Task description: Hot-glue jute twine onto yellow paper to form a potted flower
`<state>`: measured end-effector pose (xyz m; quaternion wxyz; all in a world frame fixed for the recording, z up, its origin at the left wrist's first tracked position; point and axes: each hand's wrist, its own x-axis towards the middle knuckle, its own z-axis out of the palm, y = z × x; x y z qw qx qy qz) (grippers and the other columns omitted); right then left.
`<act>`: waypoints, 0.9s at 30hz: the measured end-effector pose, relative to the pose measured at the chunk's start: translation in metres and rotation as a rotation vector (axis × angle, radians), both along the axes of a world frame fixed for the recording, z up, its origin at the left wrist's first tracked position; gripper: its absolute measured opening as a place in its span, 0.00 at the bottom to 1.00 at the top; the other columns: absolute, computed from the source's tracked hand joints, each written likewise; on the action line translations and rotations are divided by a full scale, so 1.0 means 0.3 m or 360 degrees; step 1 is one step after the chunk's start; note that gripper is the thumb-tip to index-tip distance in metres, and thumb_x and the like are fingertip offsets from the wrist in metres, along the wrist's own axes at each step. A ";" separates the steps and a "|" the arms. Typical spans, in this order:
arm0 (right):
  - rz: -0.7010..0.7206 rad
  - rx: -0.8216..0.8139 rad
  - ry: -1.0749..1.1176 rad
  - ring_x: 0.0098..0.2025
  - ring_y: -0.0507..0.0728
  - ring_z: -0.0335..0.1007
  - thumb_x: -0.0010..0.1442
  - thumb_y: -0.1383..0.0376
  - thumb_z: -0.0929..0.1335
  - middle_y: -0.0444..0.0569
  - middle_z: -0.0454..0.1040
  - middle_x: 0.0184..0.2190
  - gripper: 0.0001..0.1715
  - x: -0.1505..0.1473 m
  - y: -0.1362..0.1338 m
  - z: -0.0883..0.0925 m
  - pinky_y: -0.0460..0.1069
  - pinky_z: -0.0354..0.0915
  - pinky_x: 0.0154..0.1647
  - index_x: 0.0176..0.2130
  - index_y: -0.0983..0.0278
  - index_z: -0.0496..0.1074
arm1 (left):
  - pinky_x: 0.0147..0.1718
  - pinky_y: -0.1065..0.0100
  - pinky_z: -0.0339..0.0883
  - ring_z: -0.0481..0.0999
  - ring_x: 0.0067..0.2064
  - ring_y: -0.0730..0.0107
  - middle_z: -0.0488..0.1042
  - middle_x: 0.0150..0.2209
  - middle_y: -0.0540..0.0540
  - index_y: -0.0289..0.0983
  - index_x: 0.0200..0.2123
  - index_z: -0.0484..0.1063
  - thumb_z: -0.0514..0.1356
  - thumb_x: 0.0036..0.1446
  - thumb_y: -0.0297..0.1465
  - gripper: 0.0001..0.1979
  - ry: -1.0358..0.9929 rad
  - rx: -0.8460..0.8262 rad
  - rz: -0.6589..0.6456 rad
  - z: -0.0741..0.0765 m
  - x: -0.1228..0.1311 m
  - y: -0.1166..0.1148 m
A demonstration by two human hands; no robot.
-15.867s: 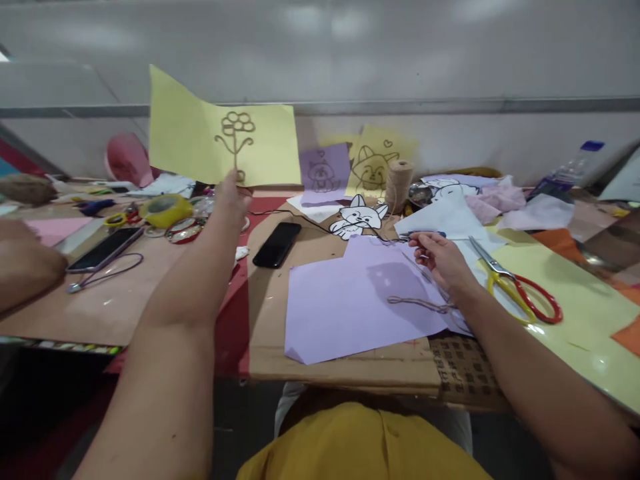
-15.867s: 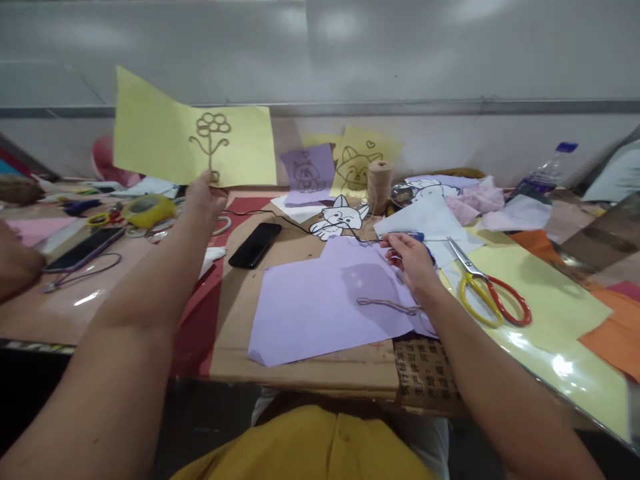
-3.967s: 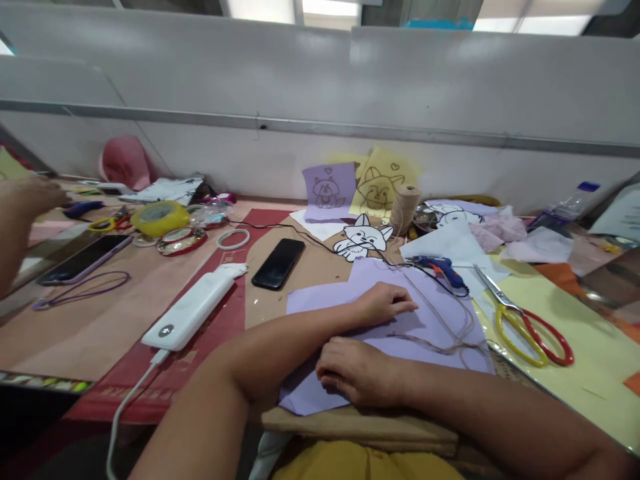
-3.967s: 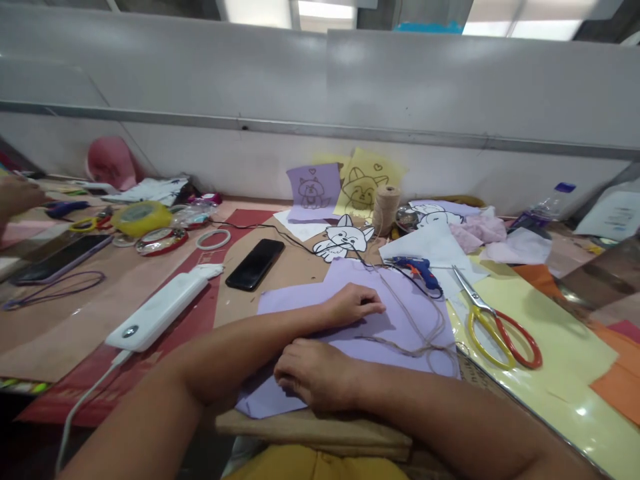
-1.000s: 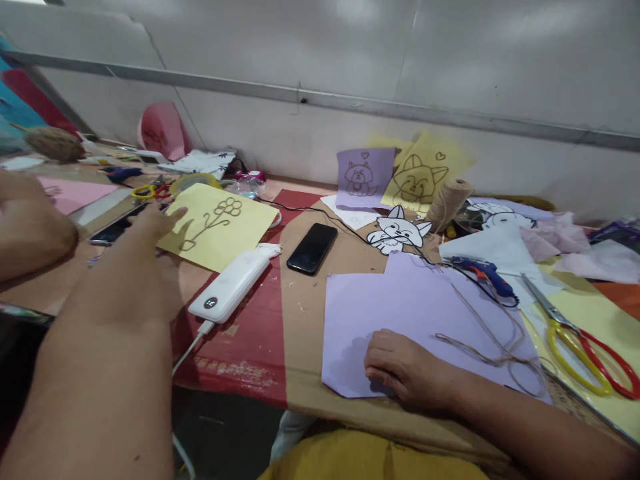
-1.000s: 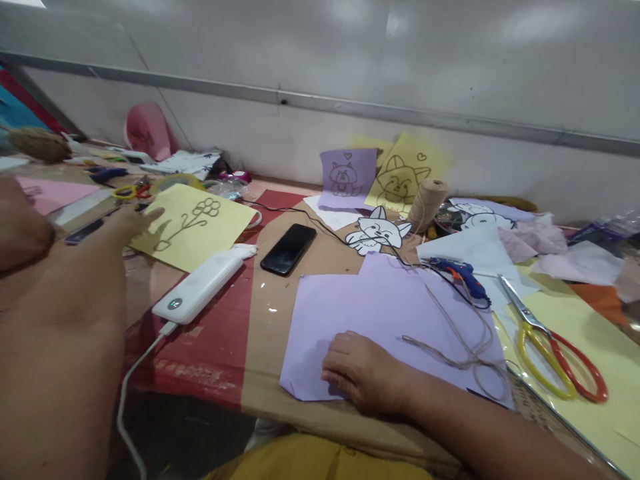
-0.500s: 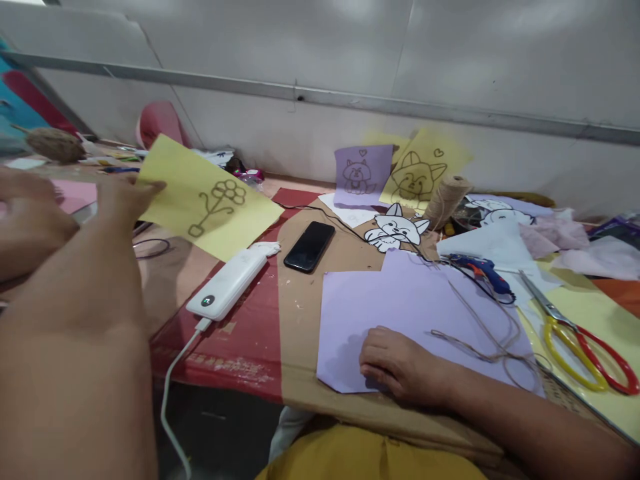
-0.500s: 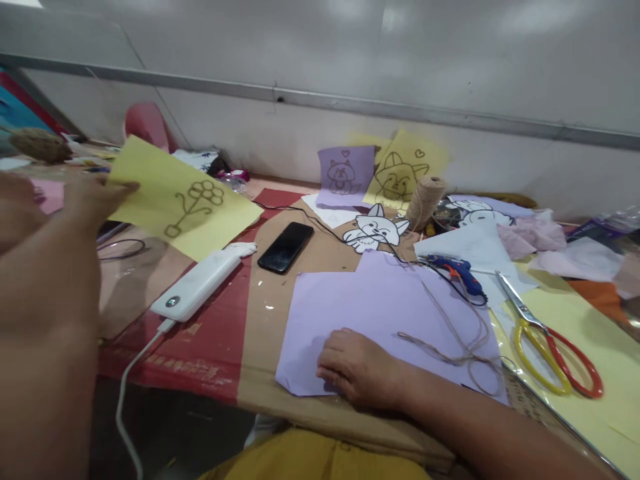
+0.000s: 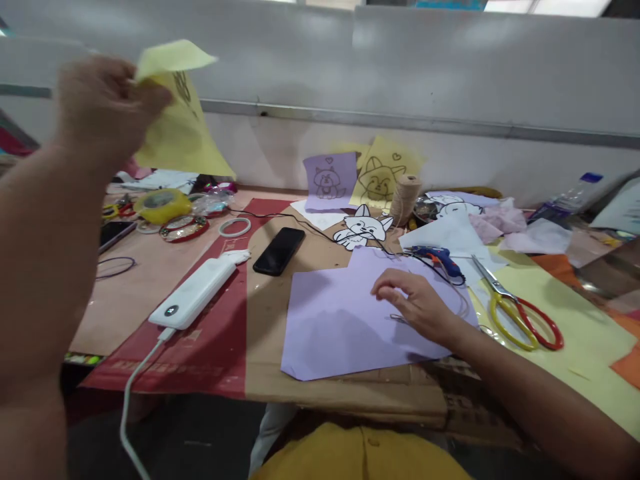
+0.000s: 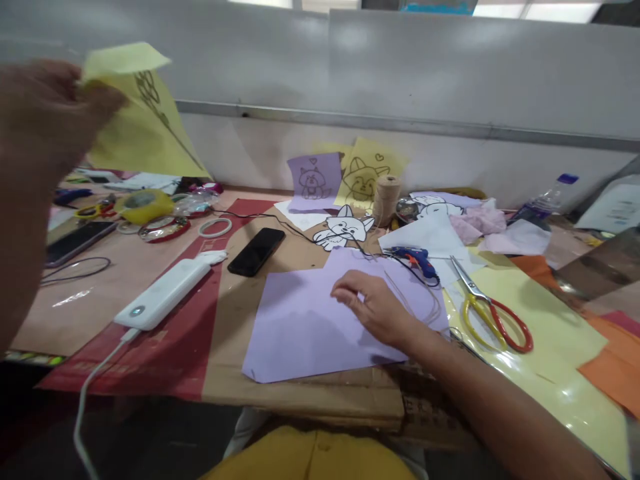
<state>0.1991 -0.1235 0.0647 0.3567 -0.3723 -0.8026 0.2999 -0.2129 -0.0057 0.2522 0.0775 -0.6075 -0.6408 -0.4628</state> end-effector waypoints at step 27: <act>-0.0765 -0.0655 0.1504 0.42 0.59 0.80 0.46 0.56 0.79 0.47 0.82 0.43 0.28 0.296 0.272 -0.118 0.56 0.77 0.48 0.45 0.60 0.72 | 0.47 0.57 0.81 0.83 0.48 0.47 0.84 0.39 0.40 0.33 0.38 0.80 0.74 0.47 0.31 0.14 -0.1509 -0.0964 -0.1376 -0.478 0.604 0.031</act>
